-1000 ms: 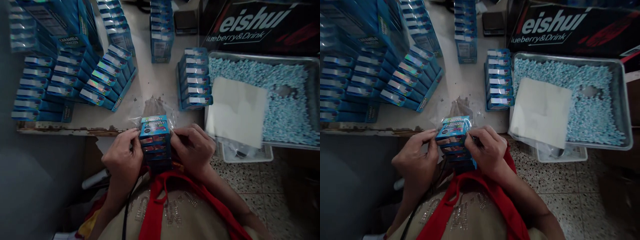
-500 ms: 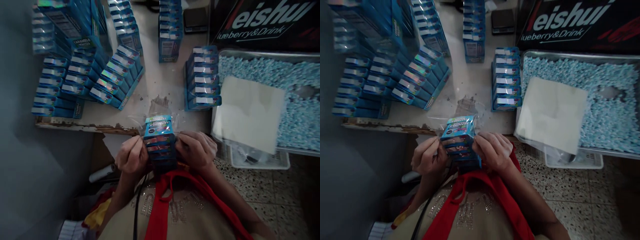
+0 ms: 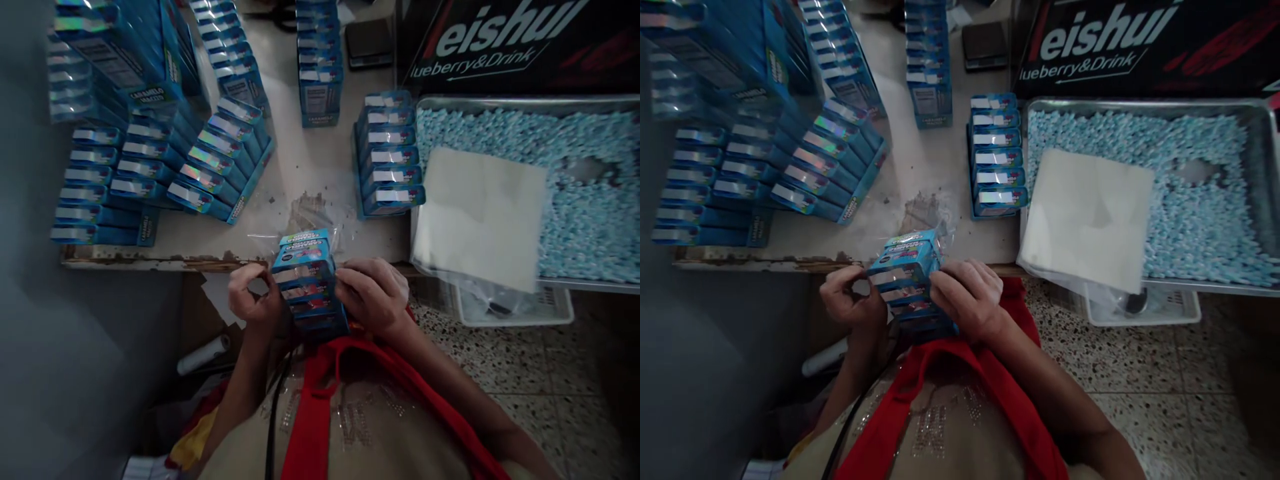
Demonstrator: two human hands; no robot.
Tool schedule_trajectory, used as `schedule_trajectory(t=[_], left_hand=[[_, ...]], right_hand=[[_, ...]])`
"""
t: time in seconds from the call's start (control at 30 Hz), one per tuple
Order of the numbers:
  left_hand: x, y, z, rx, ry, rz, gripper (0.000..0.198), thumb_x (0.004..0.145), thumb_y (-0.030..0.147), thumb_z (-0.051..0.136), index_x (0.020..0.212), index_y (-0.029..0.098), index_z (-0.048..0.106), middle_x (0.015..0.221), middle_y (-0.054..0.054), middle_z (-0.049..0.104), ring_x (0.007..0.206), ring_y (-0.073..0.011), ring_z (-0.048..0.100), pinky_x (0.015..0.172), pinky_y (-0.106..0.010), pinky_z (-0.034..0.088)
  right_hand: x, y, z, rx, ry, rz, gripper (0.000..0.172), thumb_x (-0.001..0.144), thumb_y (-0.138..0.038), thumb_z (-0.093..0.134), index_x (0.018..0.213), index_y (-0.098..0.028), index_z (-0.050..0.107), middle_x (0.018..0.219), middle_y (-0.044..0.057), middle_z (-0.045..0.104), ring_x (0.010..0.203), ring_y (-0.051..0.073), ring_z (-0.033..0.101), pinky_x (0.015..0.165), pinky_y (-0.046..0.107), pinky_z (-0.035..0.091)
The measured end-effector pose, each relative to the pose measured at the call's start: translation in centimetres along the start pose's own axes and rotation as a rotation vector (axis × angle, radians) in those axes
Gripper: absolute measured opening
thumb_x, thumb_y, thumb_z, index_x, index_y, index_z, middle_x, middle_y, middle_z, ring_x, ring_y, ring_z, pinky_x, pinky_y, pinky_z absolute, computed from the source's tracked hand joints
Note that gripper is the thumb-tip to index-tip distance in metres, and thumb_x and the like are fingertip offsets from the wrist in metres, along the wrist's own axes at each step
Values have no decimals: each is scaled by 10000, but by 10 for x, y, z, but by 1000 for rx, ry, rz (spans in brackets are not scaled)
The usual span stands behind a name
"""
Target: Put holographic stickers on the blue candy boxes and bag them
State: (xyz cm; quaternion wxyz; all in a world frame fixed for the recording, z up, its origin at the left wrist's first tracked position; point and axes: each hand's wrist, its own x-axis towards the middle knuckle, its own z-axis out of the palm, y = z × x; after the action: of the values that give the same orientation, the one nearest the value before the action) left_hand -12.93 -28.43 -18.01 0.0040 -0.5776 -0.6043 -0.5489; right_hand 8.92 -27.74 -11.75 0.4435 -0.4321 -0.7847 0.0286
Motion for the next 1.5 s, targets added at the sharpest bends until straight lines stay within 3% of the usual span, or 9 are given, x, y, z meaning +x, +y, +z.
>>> schedule_trajectory(t=[0.2,0.4,0.53,0.7,0.87,0.97,1.23,1.37,1.5], left_hand=[[-1,-4,8,-83,-242,-231,282,936,389,665,1150,206,666,1095,-75,735,1003,-194,720,885,-323,591],[14,-5,2,60,-357,38,193,964,337,634,1054,200,736,897,-62,779,782,-191,734,739,-287,562],[20,-14,-6,84,-436,215,168,951,210,562,956,193,729,873,-83,769,806,-197,737,742,-272,545],[11,-17,-11,92,-501,265,181,960,235,575,861,199,722,822,-62,747,757,-171,706,692,-241,514],[3,-5,-7,92,-455,84,227,992,303,565,919,205,756,851,-61,759,756,-168,701,697,-247,517],[6,1,-1,86,-522,150,191,966,282,597,1009,203,766,940,-77,779,818,-176,720,739,-248,517],[15,20,35,-31,-722,211,213,973,248,579,807,199,703,746,-34,704,690,-145,643,669,-250,445],[15,24,40,16,-687,279,203,977,224,578,808,197,687,757,-32,692,699,-150,637,657,-259,418],[17,27,37,2,-635,396,134,984,192,579,925,188,700,811,-44,713,744,-157,658,671,-256,420]], right_hand=[[0,1,6,-23,-5,-14,63,971,-210,654,1017,-250,670,899,23,774,743,154,696,656,296,501],[3,-5,4,23,-16,31,118,952,-155,667,1044,-228,669,967,37,818,870,160,768,744,288,537],[9,-8,11,79,65,152,182,893,-61,667,940,-236,650,859,-2,796,771,159,741,723,312,511],[11,-6,23,93,109,349,183,873,-75,591,905,-244,655,778,-13,742,699,168,688,672,327,511],[-3,4,11,-47,68,68,233,882,-100,678,1067,-242,688,944,25,807,825,193,759,730,352,574],[-12,8,-6,-127,56,23,272,874,-126,732,1116,-248,712,1007,46,812,863,195,770,739,338,609],[-44,13,-20,-121,243,211,217,845,-75,702,964,-251,661,881,12,764,741,171,731,646,302,593],[-41,12,-17,74,305,551,88,946,-163,573,947,-243,612,823,-9,663,692,145,645,614,279,542],[-31,12,-18,62,286,568,51,952,-204,591,918,-224,622,782,-3,624,657,135,583,602,271,505]])
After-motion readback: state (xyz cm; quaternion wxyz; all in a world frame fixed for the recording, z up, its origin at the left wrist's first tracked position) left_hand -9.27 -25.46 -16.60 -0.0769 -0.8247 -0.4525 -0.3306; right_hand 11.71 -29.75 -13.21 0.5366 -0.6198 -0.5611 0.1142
